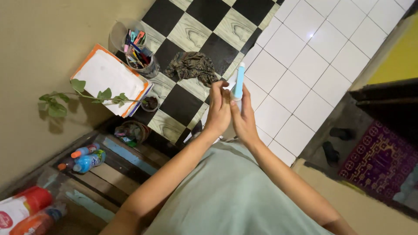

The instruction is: The person wipes a checkered table with a cloth, sprays the surface with a spray bottle, and wipes it again. They move a small plant and a container of pens to spray and wipe the remaining areas of the table.

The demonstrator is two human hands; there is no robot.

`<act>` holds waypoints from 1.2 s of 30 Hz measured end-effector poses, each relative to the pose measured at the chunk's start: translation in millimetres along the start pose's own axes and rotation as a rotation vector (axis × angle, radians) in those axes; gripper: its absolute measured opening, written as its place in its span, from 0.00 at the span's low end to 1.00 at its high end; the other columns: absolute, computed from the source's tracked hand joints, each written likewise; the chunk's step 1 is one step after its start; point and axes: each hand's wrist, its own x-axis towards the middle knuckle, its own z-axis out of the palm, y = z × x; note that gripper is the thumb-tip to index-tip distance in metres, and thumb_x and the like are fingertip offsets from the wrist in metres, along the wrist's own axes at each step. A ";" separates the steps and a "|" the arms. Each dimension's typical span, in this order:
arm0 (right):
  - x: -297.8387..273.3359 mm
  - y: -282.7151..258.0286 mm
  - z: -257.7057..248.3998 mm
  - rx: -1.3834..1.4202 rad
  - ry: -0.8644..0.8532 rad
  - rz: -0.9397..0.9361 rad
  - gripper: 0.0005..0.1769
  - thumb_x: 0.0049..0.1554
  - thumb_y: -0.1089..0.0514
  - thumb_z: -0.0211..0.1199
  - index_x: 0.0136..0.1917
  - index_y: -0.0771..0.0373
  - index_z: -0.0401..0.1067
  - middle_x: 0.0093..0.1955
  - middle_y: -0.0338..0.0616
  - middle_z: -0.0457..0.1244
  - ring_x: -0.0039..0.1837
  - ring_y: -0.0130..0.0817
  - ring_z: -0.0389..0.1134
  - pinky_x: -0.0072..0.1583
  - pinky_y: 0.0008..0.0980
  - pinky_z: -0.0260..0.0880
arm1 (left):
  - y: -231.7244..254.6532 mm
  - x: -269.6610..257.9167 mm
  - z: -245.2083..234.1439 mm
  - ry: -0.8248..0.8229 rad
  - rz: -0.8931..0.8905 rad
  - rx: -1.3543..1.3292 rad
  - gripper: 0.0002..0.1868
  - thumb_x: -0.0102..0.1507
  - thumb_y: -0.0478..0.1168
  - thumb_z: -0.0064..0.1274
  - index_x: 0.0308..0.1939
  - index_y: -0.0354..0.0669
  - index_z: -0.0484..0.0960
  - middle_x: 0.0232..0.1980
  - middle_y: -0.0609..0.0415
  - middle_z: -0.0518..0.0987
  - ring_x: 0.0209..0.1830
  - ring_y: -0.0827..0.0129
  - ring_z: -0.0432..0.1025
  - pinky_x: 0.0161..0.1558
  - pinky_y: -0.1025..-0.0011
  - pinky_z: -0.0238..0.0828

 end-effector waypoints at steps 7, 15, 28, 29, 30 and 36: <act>11.1 -16.8 -27.2 0.597 -0.167 0.263 0.38 0.67 0.40 0.55 0.82 0.60 0.51 0.57 0.53 0.65 0.60 0.46 0.68 0.61 0.44 0.71 | 31.1 15.2 -50.4 0.057 0.296 0.291 0.24 0.69 0.48 0.52 0.62 0.37 0.70 0.53 0.46 0.73 0.54 0.58 0.68 0.52 0.62 0.67; 2.4 -32.2 -35.6 0.965 -0.434 0.430 0.34 0.61 0.35 0.64 0.70 0.57 0.60 0.56 0.53 0.64 0.59 0.50 0.69 0.60 0.54 0.73 | 38.3 31.3 -51.8 -0.562 -0.068 -0.257 0.22 0.75 0.53 0.49 0.54 0.35 0.78 0.42 0.58 0.77 0.42 0.78 0.69 0.44 0.75 0.69; -44.9 -7.8 -51.8 1.055 -0.253 0.267 0.36 0.57 0.41 0.72 0.68 0.58 0.61 0.60 0.49 0.63 0.56 0.50 0.70 0.60 0.61 0.75 | 38.6 -35.0 -37.7 -0.599 -0.073 -0.253 0.46 0.67 0.58 0.57 0.82 0.47 0.52 0.63 0.51 0.68 0.36 0.73 0.72 0.33 0.77 0.73; -45.5 -6.4 -53.4 1.006 -0.226 0.268 0.36 0.57 0.40 0.71 0.68 0.58 0.61 0.60 0.50 0.63 0.58 0.49 0.70 0.60 0.58 0.74 | 35.3 -44.4 -37.7 -0.628 -0.009 -0.182 0.52 0.64 0.56 0.62 0.82 0.47 0.49 0.65 0.47 0.69 0.44 0.67 0.73 0.41 0.71 0.74; -46.6 -5.5 -54.7 0.958 -0.196 0.268 0.36 0.57 0.39 0.71 0.68 0.59 0.61 0.60 0.51 0.64 0.59 0.47 0.69 0.60 0.55 0.74 | 33.1 -55.6 -36.5 -0.659 0.055 -0.109 0.57 0.60 0.55 0.67 0.83 0.47 0.46 0.67 0.43 0.69 0.52 0.62 0.73 0.49 0.66 0.75; -60.9 -18.6 -44.7 0.697 -0.010 0.231 0.30 0.61 0.43 0.63 0.67 0.65 0.65 0.62 0.53 0.66 0.62 0.40 0.70 0.63 0.41 0.73 | 39.0 -90.0 -29.8 -0.511 0.104 0.101 0.63 0.54 0.52 0.73 0.81 0.46 0.45 0.70 0.36 0.71 0.63 0.50 0.76 0.57 0.57 0.80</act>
